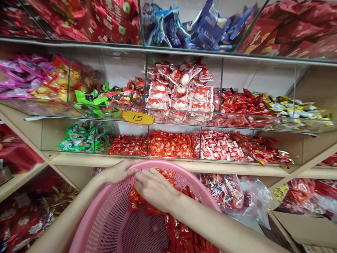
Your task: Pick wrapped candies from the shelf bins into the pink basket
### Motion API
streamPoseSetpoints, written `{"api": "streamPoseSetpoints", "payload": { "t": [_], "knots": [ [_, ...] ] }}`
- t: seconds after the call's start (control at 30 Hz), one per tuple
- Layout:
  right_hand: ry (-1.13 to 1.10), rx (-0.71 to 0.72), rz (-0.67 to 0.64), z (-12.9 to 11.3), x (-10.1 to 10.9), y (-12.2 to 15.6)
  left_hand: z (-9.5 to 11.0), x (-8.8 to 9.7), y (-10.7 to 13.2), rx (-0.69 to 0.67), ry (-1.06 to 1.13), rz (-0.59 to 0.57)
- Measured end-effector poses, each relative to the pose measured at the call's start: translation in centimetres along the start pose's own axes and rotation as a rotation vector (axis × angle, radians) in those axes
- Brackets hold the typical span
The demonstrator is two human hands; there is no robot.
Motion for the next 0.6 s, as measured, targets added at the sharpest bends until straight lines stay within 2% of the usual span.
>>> {"api": "streamPoseSetpoints", "payload": {
  "t": [0.13,0.33,0.47,0.6],
  "knots": [
    [0.066,0.07,-0.061,0.2,-1.7,-0.5,0.0,0.1,0.0,-0.058,0.027,0.028],
    [0.079,0.054,-0.073,0.1,-2.6,-0.7,-0.1,0.1,0.2,0.016,0.018,0.019],
    [0.013,-0.034,-0.055,0.4,-1.3,-0.2,-0.3,0.1,0.2,-0.031,0.035,0.025],
    [-0.037,-0.188,0.043,3.2,1.8,1.8,-0.7,0.1,0.3,0.0,0.034,0.027]
  ]
}}
Point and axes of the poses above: each hand's wrist, its own y-axis away from the middle knuckle, its own x-axis out of the back of the hand, z = x × y, the point moved 2 cm from there along -y, towards the middle knuckle, and after that the axes turned 15 degrees about -y, right-handed, at the moved point
